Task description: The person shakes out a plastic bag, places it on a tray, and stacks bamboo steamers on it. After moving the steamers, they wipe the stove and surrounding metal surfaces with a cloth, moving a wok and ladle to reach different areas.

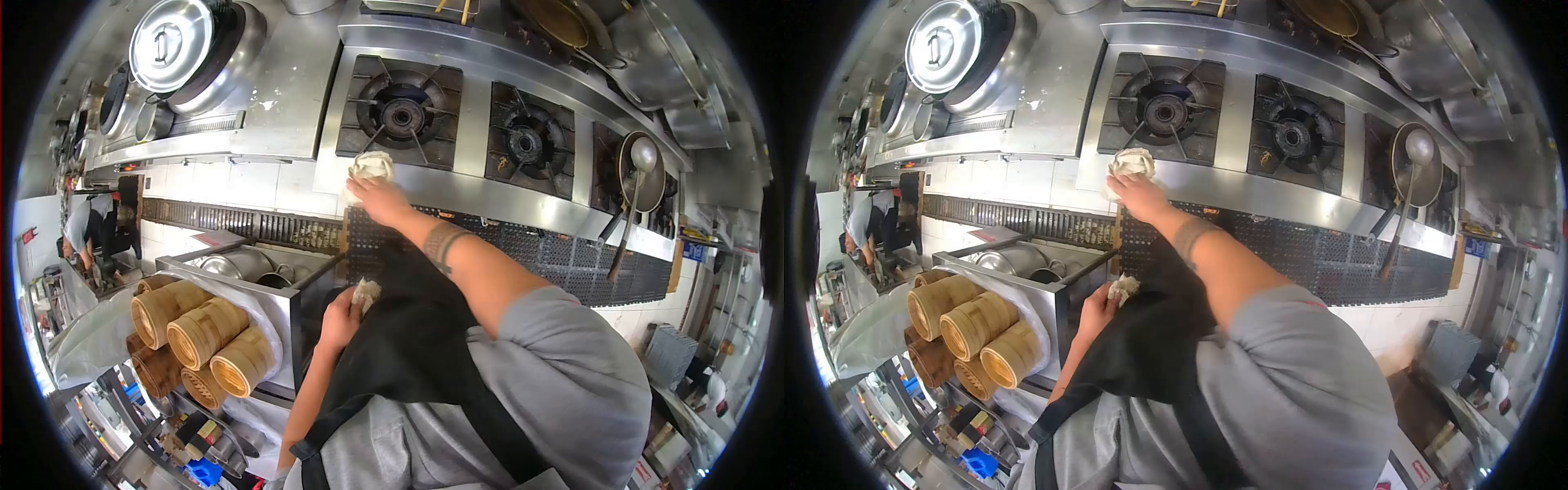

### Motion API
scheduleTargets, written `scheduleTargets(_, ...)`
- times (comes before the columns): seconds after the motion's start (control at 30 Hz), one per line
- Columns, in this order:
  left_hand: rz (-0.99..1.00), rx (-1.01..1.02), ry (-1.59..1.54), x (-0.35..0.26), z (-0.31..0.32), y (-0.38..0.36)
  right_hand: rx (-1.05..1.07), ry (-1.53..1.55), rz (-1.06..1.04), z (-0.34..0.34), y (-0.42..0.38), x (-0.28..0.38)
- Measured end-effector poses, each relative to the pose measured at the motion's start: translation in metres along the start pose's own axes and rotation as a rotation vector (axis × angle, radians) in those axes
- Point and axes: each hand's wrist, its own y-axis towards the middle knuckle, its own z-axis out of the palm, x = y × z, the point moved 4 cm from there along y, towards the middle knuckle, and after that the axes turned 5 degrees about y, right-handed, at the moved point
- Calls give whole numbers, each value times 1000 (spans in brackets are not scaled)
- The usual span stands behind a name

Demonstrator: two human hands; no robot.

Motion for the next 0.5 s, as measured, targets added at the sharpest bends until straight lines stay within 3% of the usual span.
scheduleTargets(0.13,70,-26,-116,14,22,44,-73,-178,77,-42,-119,-59)
scheduleTargets(0.23,-58,26,-233,34,49,86,38,-303,382,-80,-243,-127)
scheduleTargets(0.33,-256,5,-536,60,94,136,-7,-187,675,-150,-337,-168)
scheduleTargets(0.37,-253,3,-556,59,106,151,-115,159,969,-174,-363,-182)
scheduleTargets(0.4,-333,23,-813,62,127,167,-231,524,1247,-189,-387,-189)
scheduleTargets(0.43,-410,45,-1069,61,143,181,-433,785,1264,-206,-400,-190)
scheduleTargets(0.47,-503,82,-1129,56,157,193,-640,1047,1255,-221,-406,-186)
scheduleTargets(0.5,-490,84,-1146,48,167,206,-643,1029,1244,-236,-406,-185)
